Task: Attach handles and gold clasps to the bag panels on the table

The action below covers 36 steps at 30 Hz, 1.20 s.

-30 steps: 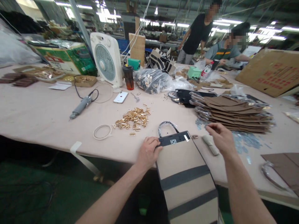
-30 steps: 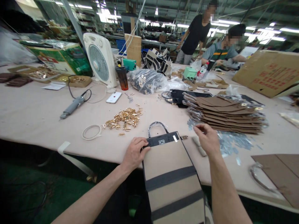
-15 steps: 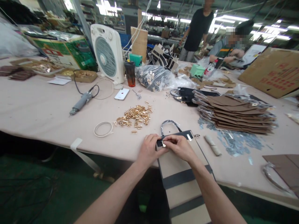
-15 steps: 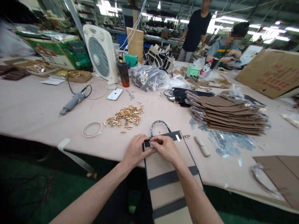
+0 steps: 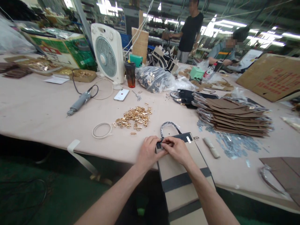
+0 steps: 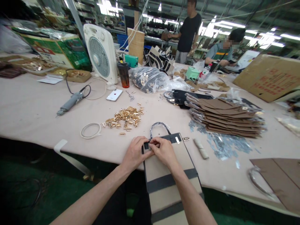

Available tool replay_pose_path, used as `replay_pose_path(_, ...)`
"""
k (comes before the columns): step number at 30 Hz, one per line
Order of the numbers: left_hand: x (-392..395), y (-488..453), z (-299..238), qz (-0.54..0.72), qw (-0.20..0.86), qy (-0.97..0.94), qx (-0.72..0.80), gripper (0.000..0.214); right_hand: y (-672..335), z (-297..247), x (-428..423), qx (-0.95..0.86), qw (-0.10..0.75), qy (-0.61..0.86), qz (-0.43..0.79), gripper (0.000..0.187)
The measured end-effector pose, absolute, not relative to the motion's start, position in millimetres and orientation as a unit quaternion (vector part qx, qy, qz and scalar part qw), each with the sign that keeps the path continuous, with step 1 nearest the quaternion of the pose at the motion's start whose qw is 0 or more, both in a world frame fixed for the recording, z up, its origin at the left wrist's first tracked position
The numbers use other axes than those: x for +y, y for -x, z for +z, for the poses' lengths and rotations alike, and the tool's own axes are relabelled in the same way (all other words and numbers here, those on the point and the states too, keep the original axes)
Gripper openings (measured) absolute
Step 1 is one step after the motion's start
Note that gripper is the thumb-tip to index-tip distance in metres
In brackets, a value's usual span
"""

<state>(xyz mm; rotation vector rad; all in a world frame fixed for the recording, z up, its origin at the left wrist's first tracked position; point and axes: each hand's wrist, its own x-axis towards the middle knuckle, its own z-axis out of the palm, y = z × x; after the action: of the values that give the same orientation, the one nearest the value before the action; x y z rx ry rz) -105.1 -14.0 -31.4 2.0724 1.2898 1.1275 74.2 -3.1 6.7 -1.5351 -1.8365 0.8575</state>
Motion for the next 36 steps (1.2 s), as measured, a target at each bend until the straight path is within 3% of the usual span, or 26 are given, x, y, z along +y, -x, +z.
replay_pose_path(6,-14,105,-28,0.404,0.217,-0.758,0.463,0.036,-70,1,-7,-0.721,0.308,0.579,0.225,0.01)
replay_pose_path(12,-3,107,-47,0.402,0.171,-0.784,0.442,0.038,-78,6,-35,-0.713,0.401,0.529,0.227,0.017)
replay_pose_path(15,0,109,-49,0.403,0.137,-0.795,0.432,0.043,-114,13,-53,-0.675,0.455,0.538,0.219,0.017)
replay_pose_path(19,-7,94,-27,0.4,0.11,-0.818,0.399,0.035,-206,16,-66,-0.547,0.511,0.654,0.106,0.024)
replay_pose_path(21,-9,72,-13,0.381,0.115,-0.843,0.361,0.037,-252,12,-62,-0.495,0.493,0.713,0.059,0.033)
replay_pose_path(25,-2,15,2,0.307,0.113,-0.881,0.341,0.049,-299,-6,-47,-0.549,0.372,0.746,0.07,0.051)
replay_pose_path(29,4,-18,0,0.263,0.088,-0.888,0.367,0.048,-297,-19,-40,-0.585,0.333,0.734,0.091,0.041)
replay_pose_path(32,6,-21,-5,0.259,0.083,-0.89,0.367,0.044,-281,-13,-30,-0.502,0.461,0.711,0.174,0.036)
replay_pose_path(36,8,-20,-8,0.262,0.091,-0.887,0.368,0.044,-243,6,-1,-0.319,0.68,0.516,0.411,0.032)
